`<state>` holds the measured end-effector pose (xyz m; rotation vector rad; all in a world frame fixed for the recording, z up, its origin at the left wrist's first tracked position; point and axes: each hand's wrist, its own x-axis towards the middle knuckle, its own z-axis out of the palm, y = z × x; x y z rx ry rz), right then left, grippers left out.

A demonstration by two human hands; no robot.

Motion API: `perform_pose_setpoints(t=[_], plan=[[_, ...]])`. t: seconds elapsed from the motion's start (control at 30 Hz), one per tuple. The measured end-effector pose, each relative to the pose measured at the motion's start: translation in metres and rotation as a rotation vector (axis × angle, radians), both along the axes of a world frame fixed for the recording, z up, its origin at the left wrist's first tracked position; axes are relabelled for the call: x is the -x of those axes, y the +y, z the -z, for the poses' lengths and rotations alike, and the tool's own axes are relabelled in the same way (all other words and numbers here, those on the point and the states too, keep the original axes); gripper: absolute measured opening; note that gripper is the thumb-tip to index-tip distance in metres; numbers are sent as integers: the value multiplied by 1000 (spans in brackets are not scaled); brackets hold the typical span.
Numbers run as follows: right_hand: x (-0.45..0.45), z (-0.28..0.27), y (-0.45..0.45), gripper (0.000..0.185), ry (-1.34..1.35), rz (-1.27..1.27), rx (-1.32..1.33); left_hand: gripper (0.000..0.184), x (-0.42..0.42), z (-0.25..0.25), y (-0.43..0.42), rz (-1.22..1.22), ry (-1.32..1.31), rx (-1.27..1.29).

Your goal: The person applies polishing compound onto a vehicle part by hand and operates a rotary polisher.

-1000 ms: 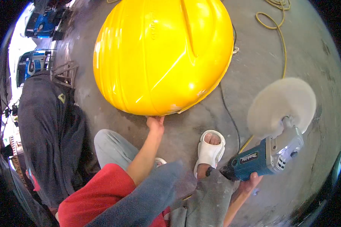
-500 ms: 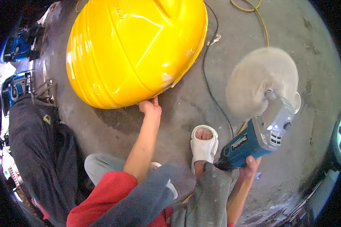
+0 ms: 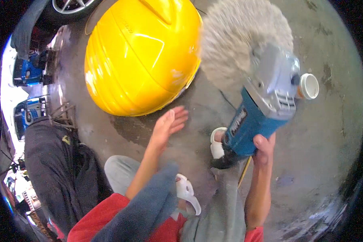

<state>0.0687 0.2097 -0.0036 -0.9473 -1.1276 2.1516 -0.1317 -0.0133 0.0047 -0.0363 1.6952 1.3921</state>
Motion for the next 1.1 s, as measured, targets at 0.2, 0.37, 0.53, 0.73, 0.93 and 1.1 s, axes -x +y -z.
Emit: perform_pose_setpoints(t=[0.2, 0.37, 0.53, 0.73, 0.93, 1.1], plan=[[51, -30, -39, 89, 162, -545, 147, 98, -11, -144, 73, 225, 586, -206], [95, -13, -98, 94, 241, -1015, 164, 80, -28, -128, 30, -158, 656, 172], [63, 7, -136, 116, 369, -977, -3, 62, -28, -123, 2, -343, 708, 210], [77, 8, -119, 110, 106, -907, 28, 61, -5, -124, 64, -395, 912, 134], [48, 73, -118, 92, 161, -940, 246, 77, -30, -65, 92, -130, 1065, 341], [-14, 111, -138, 81, 227, -1048, 511, 83, -82, -26, 76, -26, 1058, 627]])
